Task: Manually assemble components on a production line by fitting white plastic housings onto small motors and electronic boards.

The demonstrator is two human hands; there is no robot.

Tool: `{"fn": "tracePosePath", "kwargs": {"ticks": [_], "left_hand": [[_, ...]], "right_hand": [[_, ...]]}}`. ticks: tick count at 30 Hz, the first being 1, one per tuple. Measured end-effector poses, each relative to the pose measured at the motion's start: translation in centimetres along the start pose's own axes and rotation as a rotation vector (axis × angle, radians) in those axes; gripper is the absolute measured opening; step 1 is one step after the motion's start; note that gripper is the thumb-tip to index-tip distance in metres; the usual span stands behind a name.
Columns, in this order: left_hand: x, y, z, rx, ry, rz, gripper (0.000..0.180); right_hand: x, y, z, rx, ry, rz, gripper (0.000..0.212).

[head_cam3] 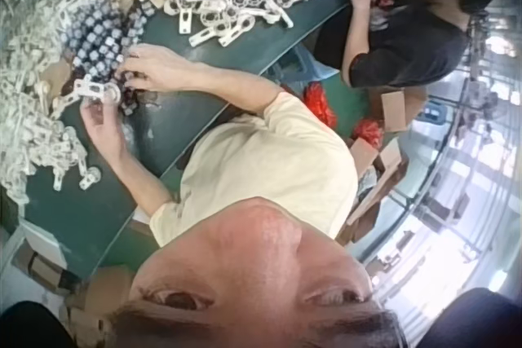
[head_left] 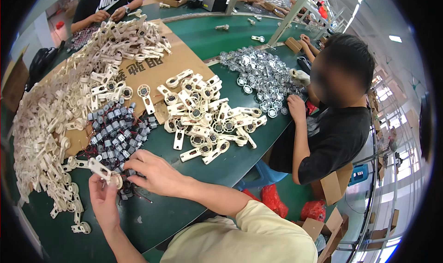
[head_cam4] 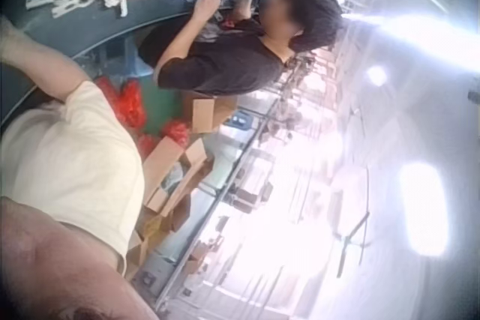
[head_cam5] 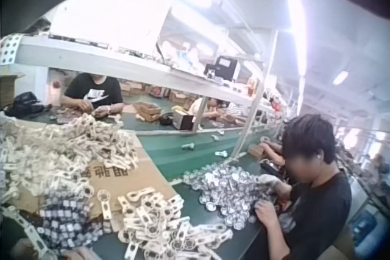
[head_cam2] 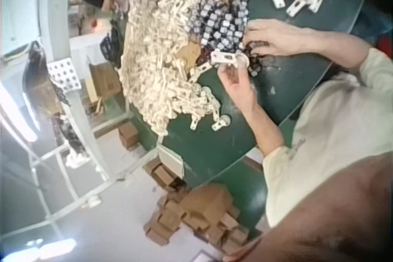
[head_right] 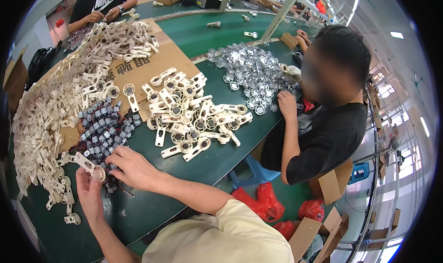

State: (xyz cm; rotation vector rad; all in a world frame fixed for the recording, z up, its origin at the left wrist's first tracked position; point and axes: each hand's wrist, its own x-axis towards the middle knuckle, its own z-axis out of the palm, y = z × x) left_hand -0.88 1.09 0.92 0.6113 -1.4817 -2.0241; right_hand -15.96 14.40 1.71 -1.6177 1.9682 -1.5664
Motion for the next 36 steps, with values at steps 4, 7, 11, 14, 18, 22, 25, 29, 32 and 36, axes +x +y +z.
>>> {"fn": "tracePosePath", "kwargs": {"ticks": [4,7,11,14,18,22,25,29,32,36], "left_hand": [[-0.2,-0.4,1.4,0.139,-0.102,0.010,0.046],[-0.4,-0.6,1.2,0.172,-0.136,-0.025,0.038],[-0.3,-1.1,1.2,0.192,-0.130,0.000,0.034],[0.0,-1.3,1.2,0.162,-0.148,0.015,0.032],[0.1,-1.7,0.7,0.142,-0.126,0.028,0.025],[-0.1,-1.4,1.1,0.099,-0.056,-0.042,0.028],[0.0,-1.7,0.6,0.062,-0.024,-0.065,0.039],[0.0,-1.7,0.8,0.057,-0.041,0.014,0.040],[-0.1,-1.0,0.9,0.088,-0.108,-0.007,0.038],[-0.4,-0.9,0.4,0.046,-0.086,-0.063,0.034]], "right_hand": [[-0.4,-0.2,-0.6,0.088,-0.115,0.125,0.028],[-0.4,-0.5,-0.6,0.084,-0.141,0.130,0.026],[-0.1,-0.6,-0.3,0.260,-0.120,0.280,0.021],[-0.2,-0.3,-0.2,0.400,-0.073,0.317,0.020],[0.1,-0.6,-0.3,0.333,-0.067,0.256,0.022],[-0.3,-0.1,0.7,0.304,-0.073,0.236,0.021],[-0.2,-0.8,0.1,0.431,-0.117,0.215,0.021],[-0.2,-0.8,0.1,0.260,0.021,0.160,0.023],[-0.2,-0.2,0.8,0.198,0.058,0.124,0.020],[-0.1,-0.1,1.8,0.275,-0.058,0.207,0.020]]}}
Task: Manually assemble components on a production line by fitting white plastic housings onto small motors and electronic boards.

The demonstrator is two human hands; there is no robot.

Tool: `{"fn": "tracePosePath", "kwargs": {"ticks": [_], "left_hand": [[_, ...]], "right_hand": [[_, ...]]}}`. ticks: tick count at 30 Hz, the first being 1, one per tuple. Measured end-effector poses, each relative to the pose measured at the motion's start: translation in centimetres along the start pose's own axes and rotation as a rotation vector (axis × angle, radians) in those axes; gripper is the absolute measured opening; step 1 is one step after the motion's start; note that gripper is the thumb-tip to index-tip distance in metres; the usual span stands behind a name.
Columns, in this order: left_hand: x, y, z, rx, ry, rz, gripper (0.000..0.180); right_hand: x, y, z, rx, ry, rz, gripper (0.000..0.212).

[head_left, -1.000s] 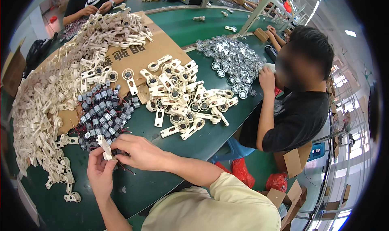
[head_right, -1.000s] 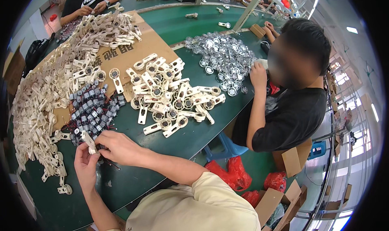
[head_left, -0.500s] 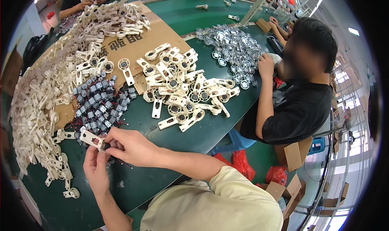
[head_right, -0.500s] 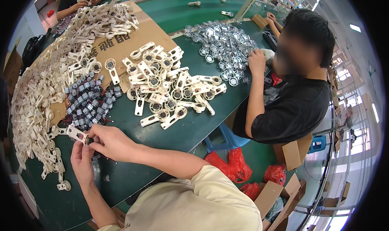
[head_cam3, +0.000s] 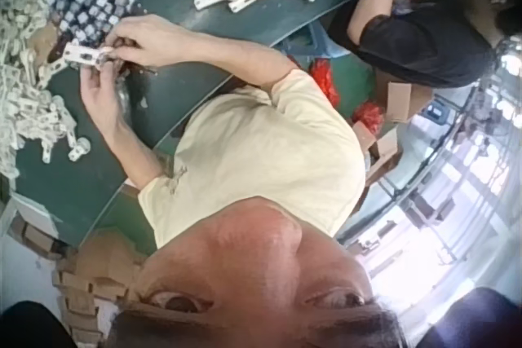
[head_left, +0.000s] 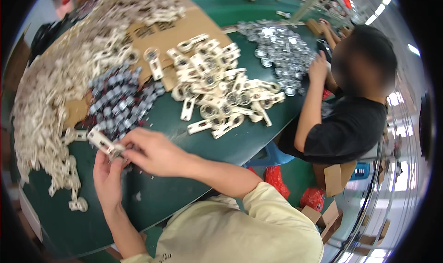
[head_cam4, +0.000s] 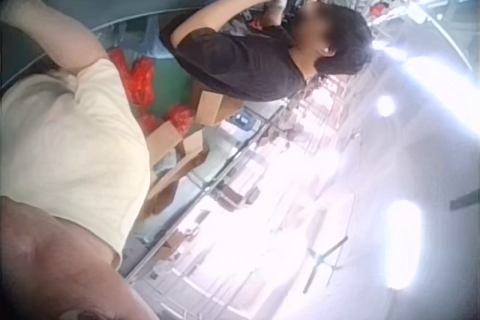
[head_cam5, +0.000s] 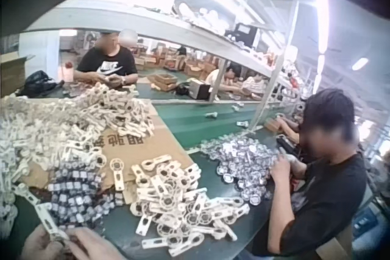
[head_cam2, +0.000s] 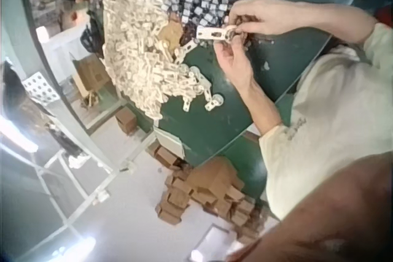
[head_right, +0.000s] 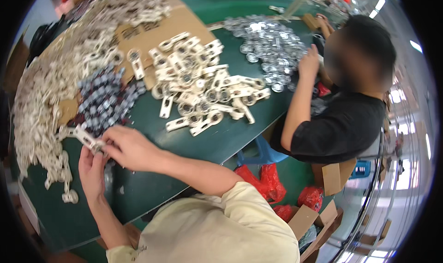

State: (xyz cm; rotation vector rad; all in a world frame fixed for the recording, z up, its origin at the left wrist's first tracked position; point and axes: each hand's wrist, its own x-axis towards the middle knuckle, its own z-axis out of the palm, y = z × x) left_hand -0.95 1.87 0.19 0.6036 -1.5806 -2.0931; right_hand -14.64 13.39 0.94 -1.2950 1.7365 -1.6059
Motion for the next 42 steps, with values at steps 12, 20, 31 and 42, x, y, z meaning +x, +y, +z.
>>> {"fn": "tracePosePath", "kwargs": {"ticks": [12,20,31,42], "left_hand": [[0.7,-0.3,1.1,-0.195,-0.066,-0.045,0.036],[0.4,-0.9,1.6,-0.065,0.008,0.066,0.037],[0.5,-1.5,2.2,0.083,0.051,0.104,0.028],[0.6,-2.0,2.1,0.287,0.052,0.251,0.029]], "right_hand": [[0.3,-0.1,-0.6,0.352,0.112,0.321,0.015],[0.2,0.2,-0.2,0.583,0.065,0.368,0.019],[0.3,0.3,0.5,0.587,0.092,0.424,0.019],[0.4,0.5,0.1,0.562,0.074,0.422,0.024]]}}
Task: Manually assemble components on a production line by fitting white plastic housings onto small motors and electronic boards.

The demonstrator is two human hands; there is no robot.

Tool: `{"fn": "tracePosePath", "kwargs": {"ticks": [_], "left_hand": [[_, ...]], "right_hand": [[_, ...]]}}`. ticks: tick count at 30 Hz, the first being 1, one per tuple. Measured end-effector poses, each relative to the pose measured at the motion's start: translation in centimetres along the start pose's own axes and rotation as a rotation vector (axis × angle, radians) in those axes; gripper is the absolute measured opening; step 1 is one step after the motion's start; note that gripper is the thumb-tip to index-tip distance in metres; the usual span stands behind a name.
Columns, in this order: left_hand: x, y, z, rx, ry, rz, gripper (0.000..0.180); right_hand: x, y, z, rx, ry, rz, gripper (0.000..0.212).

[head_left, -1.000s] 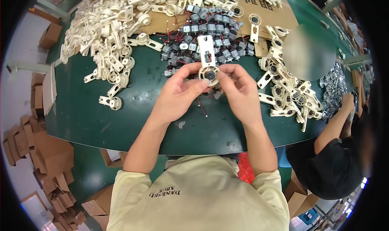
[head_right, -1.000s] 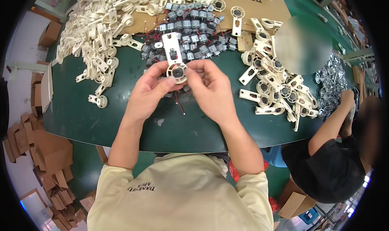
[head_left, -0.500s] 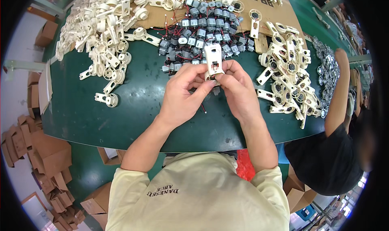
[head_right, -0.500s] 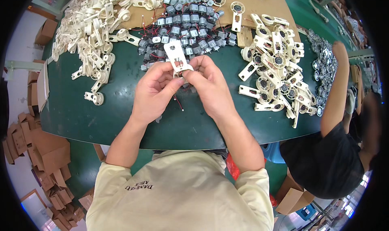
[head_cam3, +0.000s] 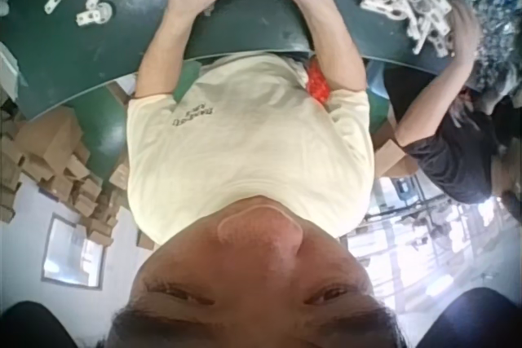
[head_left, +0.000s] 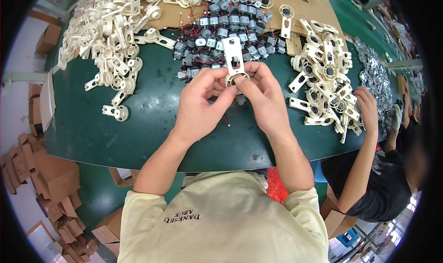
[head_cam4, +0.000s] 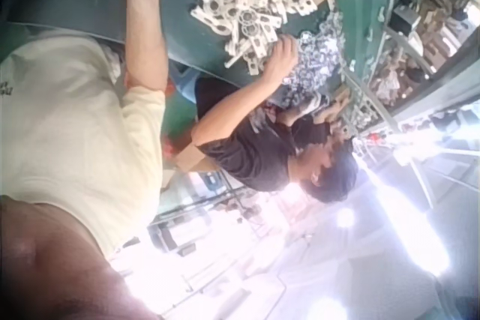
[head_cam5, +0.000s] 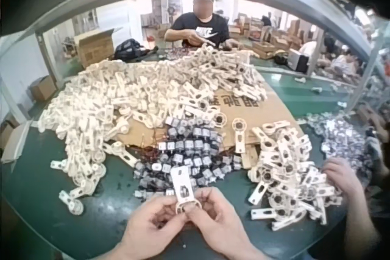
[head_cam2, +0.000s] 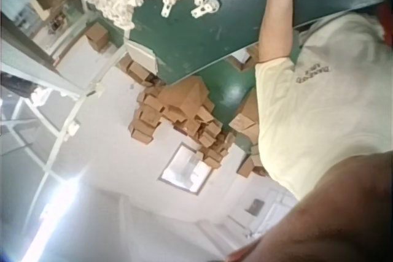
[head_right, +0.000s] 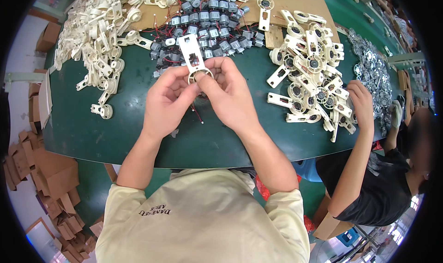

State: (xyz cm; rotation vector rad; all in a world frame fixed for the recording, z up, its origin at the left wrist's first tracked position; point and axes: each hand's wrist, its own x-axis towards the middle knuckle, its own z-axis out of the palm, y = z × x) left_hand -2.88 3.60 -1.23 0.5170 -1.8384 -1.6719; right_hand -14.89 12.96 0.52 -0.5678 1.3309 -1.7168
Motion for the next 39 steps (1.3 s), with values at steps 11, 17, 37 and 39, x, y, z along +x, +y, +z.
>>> {"fn": "tracePosePath", "kwargs": {"ticks": [11,17,37,39], "left_hand": [[0.0,0.6,-0.6,0.073,0.071,0.069,0.025],[0.1,1.7,-0.4,0.208,0.016,0.060,0.027],[6.6,2.6,-13.0,1.205,0.196,-0.228,0.038],[5.9,2.5,-13.2,0.681,0.341,-0.301,0.043]], "right_hand": [[-0.4,0.6,0.5,-0.182,-0.081,-0.110,0.022],[0.3,1.0,-0.3,-0.071,-0.097,-0.151,0.022],[2.0,-0.4,-1.5,-0.924,0.223,-0.601,0.027],[2.3,-0.2,-1.6,-0.937,0.229,-0.613,0.026]]}}
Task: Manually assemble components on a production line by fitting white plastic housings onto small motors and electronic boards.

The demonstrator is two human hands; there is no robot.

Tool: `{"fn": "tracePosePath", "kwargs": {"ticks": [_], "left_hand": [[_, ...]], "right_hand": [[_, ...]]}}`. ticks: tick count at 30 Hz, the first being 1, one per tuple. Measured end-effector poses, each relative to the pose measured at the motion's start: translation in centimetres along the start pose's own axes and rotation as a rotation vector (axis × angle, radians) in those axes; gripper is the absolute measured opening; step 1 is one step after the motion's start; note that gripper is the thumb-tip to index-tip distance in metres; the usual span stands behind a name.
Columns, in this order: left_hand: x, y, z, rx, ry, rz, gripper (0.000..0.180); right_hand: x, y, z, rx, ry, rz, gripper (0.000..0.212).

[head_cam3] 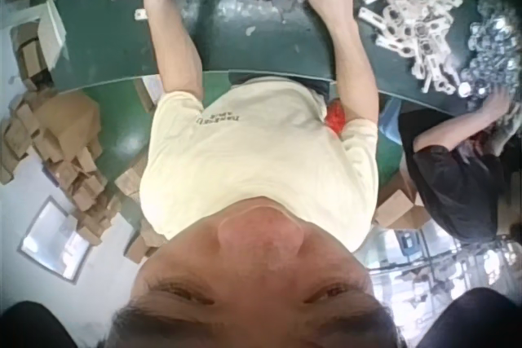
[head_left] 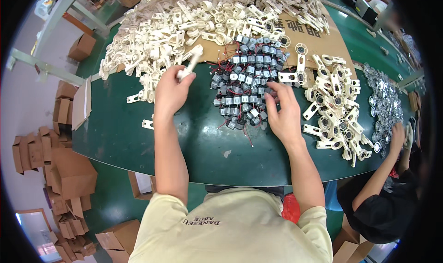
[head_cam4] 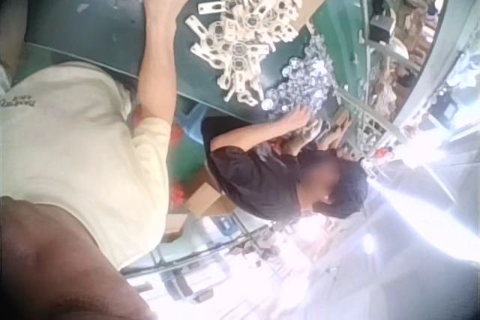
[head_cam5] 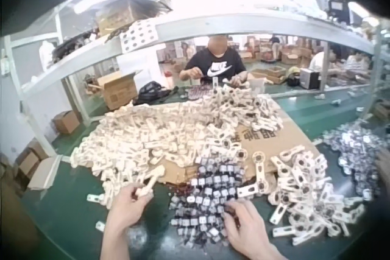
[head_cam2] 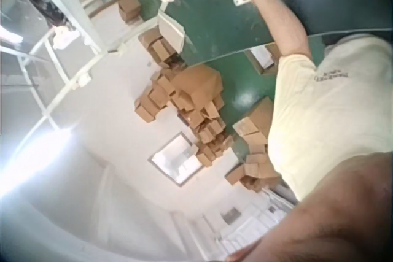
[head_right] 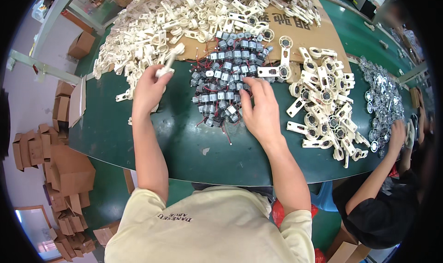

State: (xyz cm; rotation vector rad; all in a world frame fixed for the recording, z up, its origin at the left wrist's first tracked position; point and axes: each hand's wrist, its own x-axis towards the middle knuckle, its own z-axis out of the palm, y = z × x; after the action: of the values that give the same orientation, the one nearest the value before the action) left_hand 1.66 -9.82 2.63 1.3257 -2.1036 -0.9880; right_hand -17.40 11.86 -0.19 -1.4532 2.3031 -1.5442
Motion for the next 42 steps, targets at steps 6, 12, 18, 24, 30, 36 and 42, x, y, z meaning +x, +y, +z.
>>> {"fn": "tracePosePath", "kwargs": {"ticks": [6,12,18,24,30,36,42], "left_hand": [[-2.4,0.5,3.7,-0.686,-0.120,0.013,0.042],[-3.5,-1.6,4.6,-0.584,0.014,0.064,0.029],[-3.3,-0.5,6.1,-0.560,0.038,0.169,0.028],[-2.7,-1.4,6.7,-0.511,-0.011,0.221,0.031],[-3.8,-0.4,5.4,-0.555,0.015,0.202,0.042],[-3.4,0.5,6.3,-0.656,0.007,0.090,0.044],[-3.2,1.1,5.9,-0.825,0.043,0.101,0.040]], "right_hand": [[2.2,-2.0,2.9,-0.197,-0.153,-0.015,0.034],[3.1,-2.4,2.5,-0.015,-0.119,0.004,0.034],[2.3,4.2,-3.1,-0.616,0.106,-0.175,0.038],[2.7,5.1,-5.4,-0.554,0.054,-0.186,0.031],[5.2,4.6,-9.4,-0.901,0.259,0.049,0.039],[4.7,-0.1,-4.6,-0.438,0.260,-0.100,0.033],[4.0,-1.1,-1.1,-0.221,0.040,0.150,0.019]]}}
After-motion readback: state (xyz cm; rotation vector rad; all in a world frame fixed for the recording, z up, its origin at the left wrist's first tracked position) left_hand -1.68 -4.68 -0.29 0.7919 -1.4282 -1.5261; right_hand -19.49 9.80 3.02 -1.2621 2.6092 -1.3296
